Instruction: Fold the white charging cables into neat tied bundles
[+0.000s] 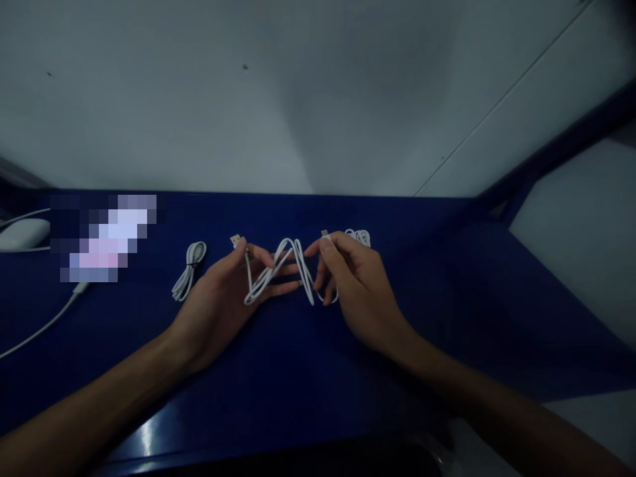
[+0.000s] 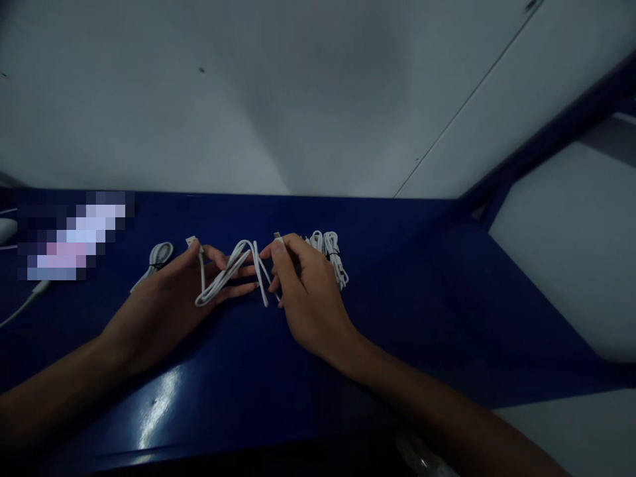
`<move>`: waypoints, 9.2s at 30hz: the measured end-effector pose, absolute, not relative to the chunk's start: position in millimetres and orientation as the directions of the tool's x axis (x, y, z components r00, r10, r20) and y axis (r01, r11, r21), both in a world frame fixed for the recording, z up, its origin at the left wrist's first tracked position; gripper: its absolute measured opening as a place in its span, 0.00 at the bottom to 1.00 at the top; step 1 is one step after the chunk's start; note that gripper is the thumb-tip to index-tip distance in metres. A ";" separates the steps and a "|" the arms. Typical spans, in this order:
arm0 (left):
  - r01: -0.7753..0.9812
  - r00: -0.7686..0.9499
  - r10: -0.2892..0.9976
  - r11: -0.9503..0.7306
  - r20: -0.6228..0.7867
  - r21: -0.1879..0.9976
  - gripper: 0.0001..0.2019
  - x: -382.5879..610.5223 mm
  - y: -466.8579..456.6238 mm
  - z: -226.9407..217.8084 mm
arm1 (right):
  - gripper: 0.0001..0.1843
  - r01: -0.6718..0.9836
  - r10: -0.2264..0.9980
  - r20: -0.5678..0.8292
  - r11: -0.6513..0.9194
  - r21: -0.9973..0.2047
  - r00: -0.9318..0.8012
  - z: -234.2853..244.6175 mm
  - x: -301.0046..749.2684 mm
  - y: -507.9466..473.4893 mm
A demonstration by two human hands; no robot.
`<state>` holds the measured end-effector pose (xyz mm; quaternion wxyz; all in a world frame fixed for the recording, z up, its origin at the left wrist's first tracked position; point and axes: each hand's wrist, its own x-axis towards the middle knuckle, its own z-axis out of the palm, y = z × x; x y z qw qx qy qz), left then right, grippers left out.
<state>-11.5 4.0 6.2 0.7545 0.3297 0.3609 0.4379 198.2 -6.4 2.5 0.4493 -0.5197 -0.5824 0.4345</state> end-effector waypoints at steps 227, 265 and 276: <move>-0.156 0.261 0.954 0.192 -0.147 0.969 0.09 -11.8 1.9 3.6 | 0.21 -0.131 0.942 -0.054 -0.102 -0.986 -0.331 16.1 191.9 -13.9; -0.116 0.181 0.977 0.133 -0.110 0.984 0.09 -12.6 2.7 4.7 | 0.18 -0.021 0.977 -0.048 -0.054 -0.998 -0.210 15.3 190.6 -16.5; -0.079 0.308 0.941 0.172 -0.140 0.982 0.08 -17.5 4.8 0.9 | 0.21 -0.104 0.962 -0.033 -0.063 -0.993 -0.270 15.5 189.5 -17.1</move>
